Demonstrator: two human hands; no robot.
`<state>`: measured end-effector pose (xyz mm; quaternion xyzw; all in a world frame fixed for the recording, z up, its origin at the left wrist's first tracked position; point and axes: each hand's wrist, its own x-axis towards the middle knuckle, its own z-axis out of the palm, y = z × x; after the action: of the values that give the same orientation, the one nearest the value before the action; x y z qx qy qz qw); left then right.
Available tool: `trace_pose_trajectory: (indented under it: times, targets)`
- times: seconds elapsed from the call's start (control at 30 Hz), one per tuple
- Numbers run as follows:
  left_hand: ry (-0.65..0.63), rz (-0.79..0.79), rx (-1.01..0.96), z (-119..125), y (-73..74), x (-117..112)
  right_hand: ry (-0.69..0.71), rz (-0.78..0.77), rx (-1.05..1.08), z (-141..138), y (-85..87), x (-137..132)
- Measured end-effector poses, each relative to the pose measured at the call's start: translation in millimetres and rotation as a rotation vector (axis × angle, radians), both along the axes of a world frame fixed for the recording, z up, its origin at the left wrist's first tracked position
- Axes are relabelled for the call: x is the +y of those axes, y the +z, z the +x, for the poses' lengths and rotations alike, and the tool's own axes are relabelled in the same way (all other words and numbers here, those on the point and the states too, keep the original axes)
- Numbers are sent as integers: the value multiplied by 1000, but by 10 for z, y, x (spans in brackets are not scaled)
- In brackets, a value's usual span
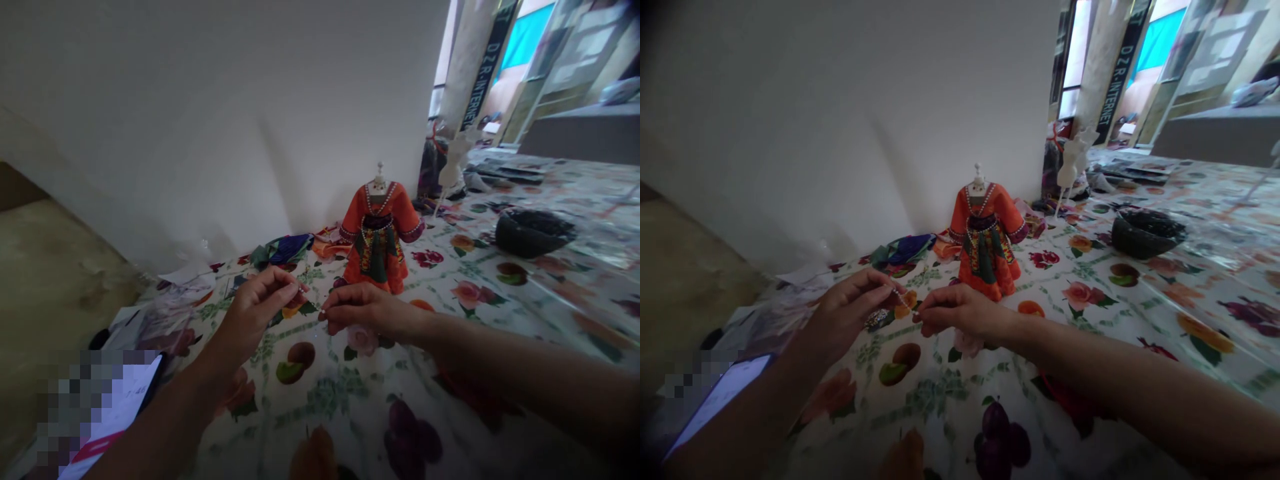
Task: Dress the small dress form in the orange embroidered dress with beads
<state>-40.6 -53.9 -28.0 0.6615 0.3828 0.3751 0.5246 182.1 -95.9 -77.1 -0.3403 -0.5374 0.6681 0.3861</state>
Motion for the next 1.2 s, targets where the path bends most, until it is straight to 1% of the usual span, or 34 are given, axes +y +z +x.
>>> trace_pose_trajectory:
  times: [0.1,0.2,0.33,0.5,0.57,0.67,0.77,0.9,1.07,1.2]
  targets:
    - [-21,-8,15,149,96,-24,-32,12,13,158,-23,-56]
    - [-35,-25,-30,337,195,-67,-55,22,-18,307,-24,-115]
    - [-121,-9,-9,618,300,-131,-151,80,2,504,37,-215]
    - [-167,8,40,989,365,-187,-131,165,83,706,88,-362]
    - [-181,-3,29,1126,371,-208,-158,179,121,770,79,-399]
    - [-148,-42,14,1293,362,-246,-258,182,142,892,67,-439]
    - [-109,-89,-4,1420,327,-296,-325,185,53,1063,71,-483]
    - [-79,-140,-84,1568,234,-360,-363,126,63,1284,59,-530]
    - [-47,-196,-154,1733,102,-398,-407,98,114,1456,-8,-542]
    - [-33,-237,-179,1820,45,-398,-383,42,144,1541,-82,-534]
